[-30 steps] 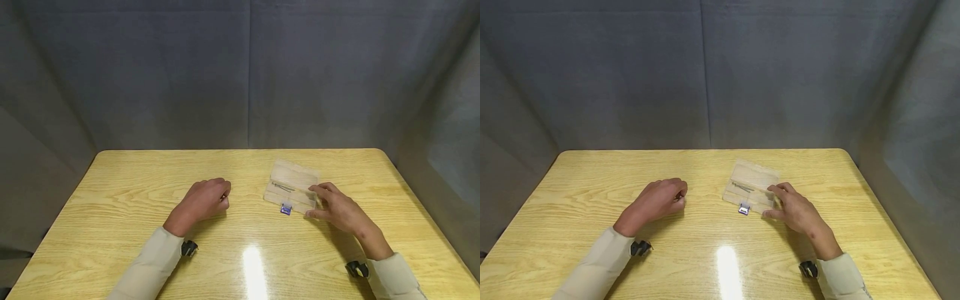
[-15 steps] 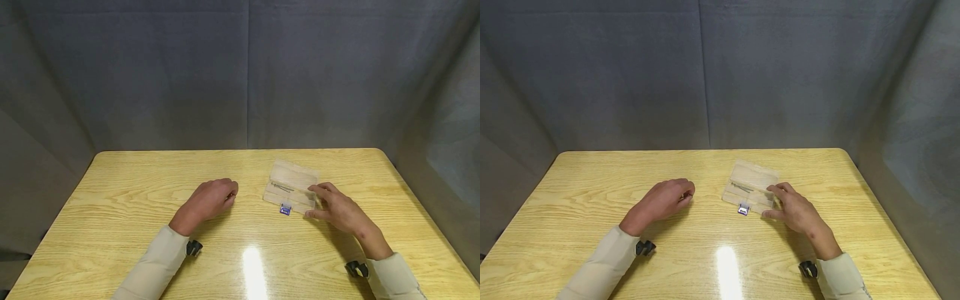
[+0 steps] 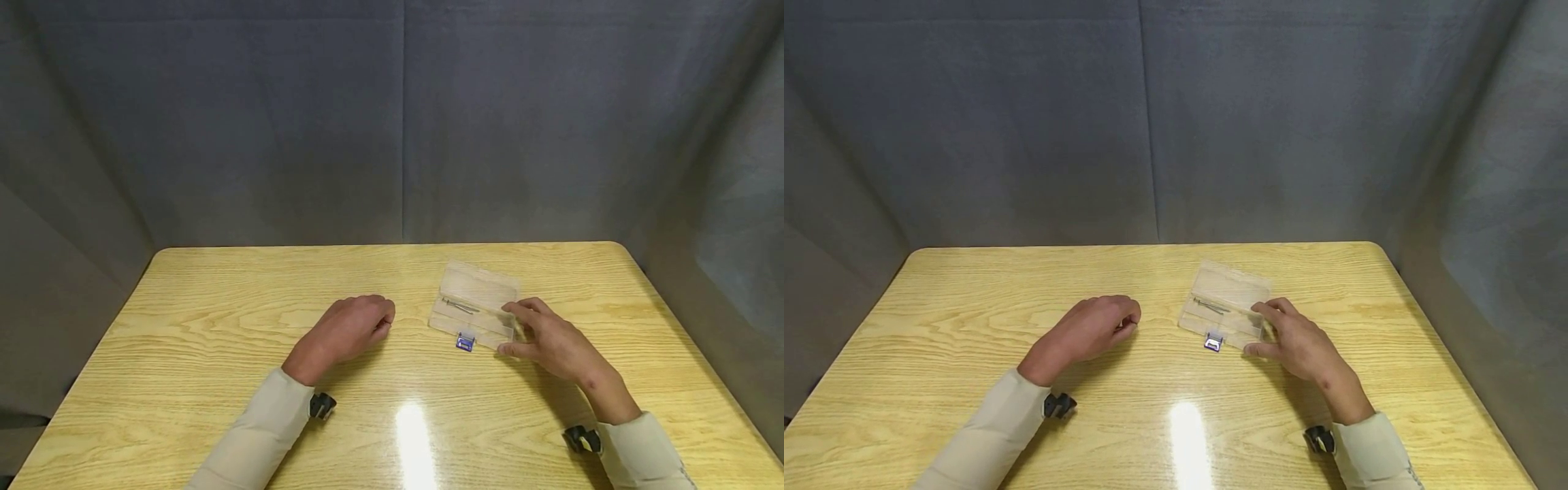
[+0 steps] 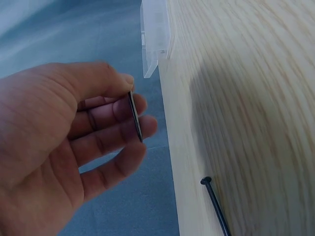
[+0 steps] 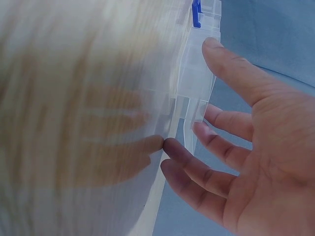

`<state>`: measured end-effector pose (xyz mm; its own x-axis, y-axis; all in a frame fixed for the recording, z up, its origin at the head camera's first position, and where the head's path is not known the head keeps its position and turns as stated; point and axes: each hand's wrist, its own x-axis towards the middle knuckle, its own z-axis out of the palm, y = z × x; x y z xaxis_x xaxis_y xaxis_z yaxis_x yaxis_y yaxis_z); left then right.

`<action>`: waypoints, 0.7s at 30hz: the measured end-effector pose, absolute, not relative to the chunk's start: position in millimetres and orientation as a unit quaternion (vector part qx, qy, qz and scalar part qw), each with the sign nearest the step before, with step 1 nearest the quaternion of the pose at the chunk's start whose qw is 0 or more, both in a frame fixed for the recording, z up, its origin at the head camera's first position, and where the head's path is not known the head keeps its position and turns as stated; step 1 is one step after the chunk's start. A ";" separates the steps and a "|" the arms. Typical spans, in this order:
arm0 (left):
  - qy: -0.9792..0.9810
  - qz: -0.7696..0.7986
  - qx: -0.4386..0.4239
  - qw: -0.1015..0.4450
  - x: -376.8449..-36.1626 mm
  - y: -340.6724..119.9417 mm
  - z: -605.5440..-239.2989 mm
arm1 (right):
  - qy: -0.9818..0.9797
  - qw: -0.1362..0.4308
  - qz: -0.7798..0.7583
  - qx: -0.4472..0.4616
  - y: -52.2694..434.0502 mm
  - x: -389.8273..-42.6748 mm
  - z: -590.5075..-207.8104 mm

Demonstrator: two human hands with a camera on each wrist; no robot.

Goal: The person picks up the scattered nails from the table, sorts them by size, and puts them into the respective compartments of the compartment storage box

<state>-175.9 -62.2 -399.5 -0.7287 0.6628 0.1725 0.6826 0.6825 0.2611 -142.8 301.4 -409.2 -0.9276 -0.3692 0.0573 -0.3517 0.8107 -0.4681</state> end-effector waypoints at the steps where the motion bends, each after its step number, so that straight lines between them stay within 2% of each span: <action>1: -0.916 -0.155 -0.369 0.032 -176.4 -61.8 -399.9 | 0.951 0.018 -0.242 -0.189 301.3 -142.7 -409.1; 21: -0.904 -0.170 -0.391 -0.014 -183.7 -36.6 -393.5 | 0.952 0.019 -0.240 -0.188 301.7 -142.7 -408.8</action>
<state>-183.7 -36.6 -393.5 -0.6939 0.7121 0.1071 0.7024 0.6366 0.3184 -142.7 301.7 -408.8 -0.9289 -0.3664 0.0533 -0.3479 0.8145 -0.4643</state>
